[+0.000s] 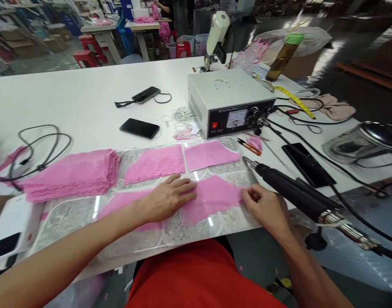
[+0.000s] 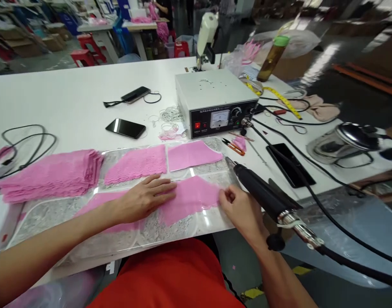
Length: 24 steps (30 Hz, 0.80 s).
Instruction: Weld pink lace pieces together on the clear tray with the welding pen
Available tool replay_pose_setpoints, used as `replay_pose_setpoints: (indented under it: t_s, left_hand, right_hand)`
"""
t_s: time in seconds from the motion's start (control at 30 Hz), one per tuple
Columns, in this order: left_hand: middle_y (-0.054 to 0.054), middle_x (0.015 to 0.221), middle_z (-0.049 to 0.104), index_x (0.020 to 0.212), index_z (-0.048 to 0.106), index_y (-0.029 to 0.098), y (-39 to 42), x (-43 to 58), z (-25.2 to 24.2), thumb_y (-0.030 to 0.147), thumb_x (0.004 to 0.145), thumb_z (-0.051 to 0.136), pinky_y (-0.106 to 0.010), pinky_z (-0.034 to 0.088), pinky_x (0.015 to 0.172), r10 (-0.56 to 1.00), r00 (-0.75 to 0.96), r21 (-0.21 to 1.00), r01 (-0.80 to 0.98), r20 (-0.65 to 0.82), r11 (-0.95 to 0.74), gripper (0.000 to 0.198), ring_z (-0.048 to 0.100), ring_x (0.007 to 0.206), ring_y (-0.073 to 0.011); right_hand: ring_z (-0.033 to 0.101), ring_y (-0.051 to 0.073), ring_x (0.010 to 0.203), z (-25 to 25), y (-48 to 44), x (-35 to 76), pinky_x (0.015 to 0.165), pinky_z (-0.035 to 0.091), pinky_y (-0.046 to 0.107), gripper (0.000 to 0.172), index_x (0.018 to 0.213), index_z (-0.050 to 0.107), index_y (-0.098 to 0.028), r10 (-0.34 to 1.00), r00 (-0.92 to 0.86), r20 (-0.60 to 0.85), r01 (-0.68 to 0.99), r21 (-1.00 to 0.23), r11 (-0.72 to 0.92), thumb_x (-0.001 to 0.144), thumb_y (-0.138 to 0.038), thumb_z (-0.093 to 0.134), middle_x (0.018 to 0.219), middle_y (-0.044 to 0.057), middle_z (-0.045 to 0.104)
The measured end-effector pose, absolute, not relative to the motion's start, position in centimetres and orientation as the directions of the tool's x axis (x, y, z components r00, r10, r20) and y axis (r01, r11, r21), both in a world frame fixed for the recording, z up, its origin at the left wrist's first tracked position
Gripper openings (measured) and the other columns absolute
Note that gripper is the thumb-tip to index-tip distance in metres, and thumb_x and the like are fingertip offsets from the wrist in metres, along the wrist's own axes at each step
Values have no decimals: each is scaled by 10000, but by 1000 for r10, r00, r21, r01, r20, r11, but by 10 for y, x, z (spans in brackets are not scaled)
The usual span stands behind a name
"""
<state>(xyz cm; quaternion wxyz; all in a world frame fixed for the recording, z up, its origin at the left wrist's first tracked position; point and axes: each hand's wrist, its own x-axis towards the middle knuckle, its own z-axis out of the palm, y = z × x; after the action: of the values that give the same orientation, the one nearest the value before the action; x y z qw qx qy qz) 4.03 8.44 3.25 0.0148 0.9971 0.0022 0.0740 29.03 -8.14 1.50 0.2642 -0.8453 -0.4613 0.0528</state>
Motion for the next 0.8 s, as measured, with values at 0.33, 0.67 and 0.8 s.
replay_pose_setpoints:
  t_s: [0.33,0.67,0.8]
  left_hand:
    - [-68,1503,451,1389,521,269,93,50,39,299,1010,427,-473,225,1203,-131,991,195,-136,39,-971,391,382,1417,-260]
    - [8,1547,379,1449,430,354,108,45,41,160,982,426,-437,118,1233,-205,976,209,-188,-67,-960,506,261,1476,-219]
    - [7,1539,395,1441,443,351,111,45,43,148,968,434,-431,149,1228,-236,971,198,-222,-47,-955,515,279,1470,-217]
  right_hand:
    - [610,111,595,3,-112,292,599,497,226,130,920,664,-201,811,390,436,833,-543,-109,890,-261,553,739,23,674]
    - [654,162,807,-19,-123,293,703,554,276,300,1077,662,-246,752,119,648,955,-281,92,829,-83,619,931,55,674]
    - [634,153,785,-24,-125,295,694,548,277,321,1085,649,-232,739,103,666,957,-268,108,814,-62,630,966,66,660]
